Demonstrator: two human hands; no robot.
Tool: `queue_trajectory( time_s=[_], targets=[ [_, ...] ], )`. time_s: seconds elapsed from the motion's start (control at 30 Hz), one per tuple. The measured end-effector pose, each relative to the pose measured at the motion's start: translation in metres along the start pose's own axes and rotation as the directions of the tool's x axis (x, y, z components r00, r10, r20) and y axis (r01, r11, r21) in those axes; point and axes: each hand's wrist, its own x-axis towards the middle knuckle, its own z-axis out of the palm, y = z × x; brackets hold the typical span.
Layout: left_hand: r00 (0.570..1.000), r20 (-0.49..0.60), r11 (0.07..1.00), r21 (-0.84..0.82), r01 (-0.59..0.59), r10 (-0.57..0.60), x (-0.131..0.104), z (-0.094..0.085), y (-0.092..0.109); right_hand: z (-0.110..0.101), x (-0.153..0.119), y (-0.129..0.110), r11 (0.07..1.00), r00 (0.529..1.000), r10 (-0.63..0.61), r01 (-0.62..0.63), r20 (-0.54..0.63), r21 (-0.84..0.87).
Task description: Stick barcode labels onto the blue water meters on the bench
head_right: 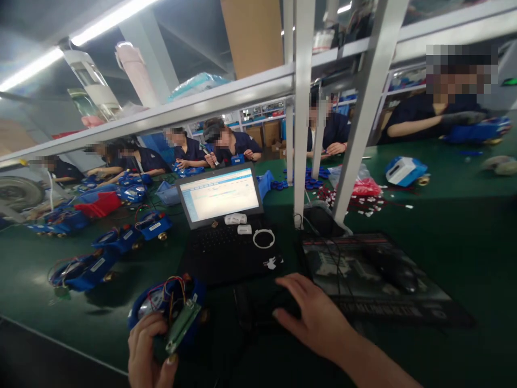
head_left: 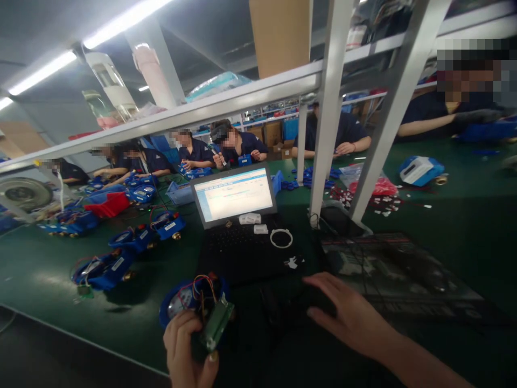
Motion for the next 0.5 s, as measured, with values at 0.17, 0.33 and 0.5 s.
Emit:
queue_trajectory(
  time_s=[0.17, 0.33, 0.5],
  targets=[
    [0.989, 0.018, 0.982, -0.118, 0.146, -0.145, 0.001, 0.000, 0.011, 0.034, 0.011, -0.053, 0.991, 0.951, 0.091, -0.056, 0.295, -0.123],
    [0.986, 0.007, 0.975, -0.146, 0.167, -0.168, 0.003, -0.001, 0.013, 0.023, 0.020, -0.056, 0.998, 0.950, 0.056, -0.059, 0.306, 0.001],
    [0.989, -0.044, 0.980, -0.148, 0.137, -0.145, 0.005, 0.003, 0.012, -0.001, 0.032, -0.066, 0.925, 0.941, -0.052, -0.081, 0.334, 0.372]
  ],
)
